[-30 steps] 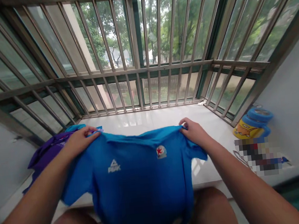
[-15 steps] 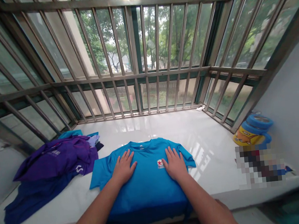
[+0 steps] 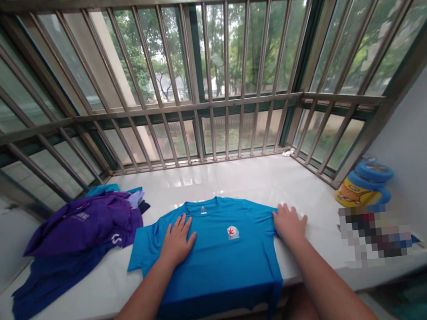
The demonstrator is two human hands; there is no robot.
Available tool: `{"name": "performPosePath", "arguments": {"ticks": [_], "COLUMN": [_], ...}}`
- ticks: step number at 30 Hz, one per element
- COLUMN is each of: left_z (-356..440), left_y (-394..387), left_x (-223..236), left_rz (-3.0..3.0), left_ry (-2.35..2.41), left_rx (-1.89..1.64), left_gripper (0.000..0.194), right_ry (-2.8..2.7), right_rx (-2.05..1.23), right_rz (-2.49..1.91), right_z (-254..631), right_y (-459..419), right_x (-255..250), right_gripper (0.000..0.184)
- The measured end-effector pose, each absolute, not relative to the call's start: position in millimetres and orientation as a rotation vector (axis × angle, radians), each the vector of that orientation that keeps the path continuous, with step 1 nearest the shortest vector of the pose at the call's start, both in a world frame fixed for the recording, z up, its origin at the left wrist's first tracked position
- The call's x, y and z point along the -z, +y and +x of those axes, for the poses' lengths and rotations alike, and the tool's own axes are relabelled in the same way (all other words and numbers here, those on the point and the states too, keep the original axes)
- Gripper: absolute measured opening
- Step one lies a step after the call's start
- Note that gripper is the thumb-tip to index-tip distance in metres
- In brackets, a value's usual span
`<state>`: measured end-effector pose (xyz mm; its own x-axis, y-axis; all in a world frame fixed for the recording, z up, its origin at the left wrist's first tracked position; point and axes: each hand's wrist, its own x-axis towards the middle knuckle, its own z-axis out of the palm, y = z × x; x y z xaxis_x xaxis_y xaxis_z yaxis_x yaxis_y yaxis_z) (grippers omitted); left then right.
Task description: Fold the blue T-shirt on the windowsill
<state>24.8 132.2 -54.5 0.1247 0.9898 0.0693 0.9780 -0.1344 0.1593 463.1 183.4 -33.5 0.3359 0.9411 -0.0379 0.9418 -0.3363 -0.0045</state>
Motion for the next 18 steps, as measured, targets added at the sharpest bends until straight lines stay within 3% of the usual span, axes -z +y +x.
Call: {"name": "performPosePath", "arguments": {"ticks": [3, 6, 12, 18], "left_z": [24.9, 25.1, 24.1, 29.4], "left_y": [133.5, 134.4, 132.7, 133.4], "left_x": [57.0, 58.2, 56.8, 55.3], "left_rz": [2.294, 2.291, 2.275, 2.264], "left_ry": [2.017, 2.014, 2.013, 1.987], "left_rx": [-0.269, -0.277, -0.291, -0.375], "left_gripper": [0.068, 0.068, 0.068, 0.062], "right_ry": [1.770, 2.084, 2.799, 2.693], "right_rx": [-0.162, -0.272, 0.087, 0.259], "right_rz": [2.619, 2.438, 1.978, 2.054], "right_z": [451.0, 404.5, 269.4, 226.2], "right_y": [179.2, 172.4, 161.0, 181.7], "right_x": [25.0, 16.2, 7.6, 24.2], "right_gripper": [0.065, 0.065, 0.059, 0.064]}}
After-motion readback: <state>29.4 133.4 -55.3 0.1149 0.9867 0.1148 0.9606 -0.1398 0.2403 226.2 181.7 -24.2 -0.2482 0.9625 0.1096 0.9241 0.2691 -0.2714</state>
